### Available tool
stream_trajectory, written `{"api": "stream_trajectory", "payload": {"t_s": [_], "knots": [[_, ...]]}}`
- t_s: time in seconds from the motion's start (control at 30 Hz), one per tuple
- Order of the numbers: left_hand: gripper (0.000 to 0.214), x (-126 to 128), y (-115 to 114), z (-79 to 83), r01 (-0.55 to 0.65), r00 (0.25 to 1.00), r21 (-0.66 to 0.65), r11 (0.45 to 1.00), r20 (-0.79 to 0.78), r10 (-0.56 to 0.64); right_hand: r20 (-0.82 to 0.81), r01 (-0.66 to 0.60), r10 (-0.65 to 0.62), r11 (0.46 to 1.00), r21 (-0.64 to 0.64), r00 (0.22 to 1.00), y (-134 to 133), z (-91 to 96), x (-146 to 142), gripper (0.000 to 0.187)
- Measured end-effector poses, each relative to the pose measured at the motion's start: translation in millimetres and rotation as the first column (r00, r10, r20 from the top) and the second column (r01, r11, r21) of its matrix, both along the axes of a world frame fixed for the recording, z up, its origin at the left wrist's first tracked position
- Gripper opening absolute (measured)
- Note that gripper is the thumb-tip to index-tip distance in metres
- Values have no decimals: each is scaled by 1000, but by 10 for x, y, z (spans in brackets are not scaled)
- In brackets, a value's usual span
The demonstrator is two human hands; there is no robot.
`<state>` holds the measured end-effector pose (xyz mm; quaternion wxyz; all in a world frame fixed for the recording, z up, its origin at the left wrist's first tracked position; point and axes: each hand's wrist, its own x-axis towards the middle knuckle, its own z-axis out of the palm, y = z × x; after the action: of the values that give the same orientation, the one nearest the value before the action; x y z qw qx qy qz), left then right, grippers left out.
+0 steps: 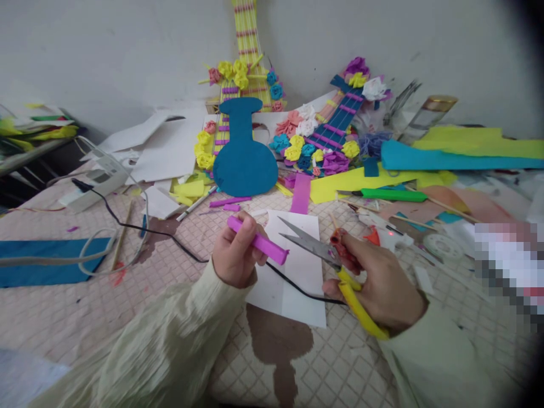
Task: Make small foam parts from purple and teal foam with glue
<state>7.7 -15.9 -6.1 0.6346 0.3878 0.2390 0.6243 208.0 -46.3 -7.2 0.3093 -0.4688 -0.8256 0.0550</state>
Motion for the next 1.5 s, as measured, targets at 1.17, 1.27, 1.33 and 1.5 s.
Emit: {"api": "stream_trajectory", "payload": {"t_s": [1.17,1.27,1.33,1.5], "knots": [[42,36,-149,1,221,955,-136,966,-170,-243,271,272,-329,935,228,905,56,-39,73,34],[42,33,-136,-3,233,957,-89,968,-157,-244,279,282,-333,937,207,901,57,-33,74,33],[41,34,-139,5,249,955,-84,965,-143,-259,273,283,-329,939,193,904,57,-27,69,33],[39,37,-157,29,270,954,-82,959,-113,-278,267,268,-312,944,191,912,53,-16,60,33]]}}
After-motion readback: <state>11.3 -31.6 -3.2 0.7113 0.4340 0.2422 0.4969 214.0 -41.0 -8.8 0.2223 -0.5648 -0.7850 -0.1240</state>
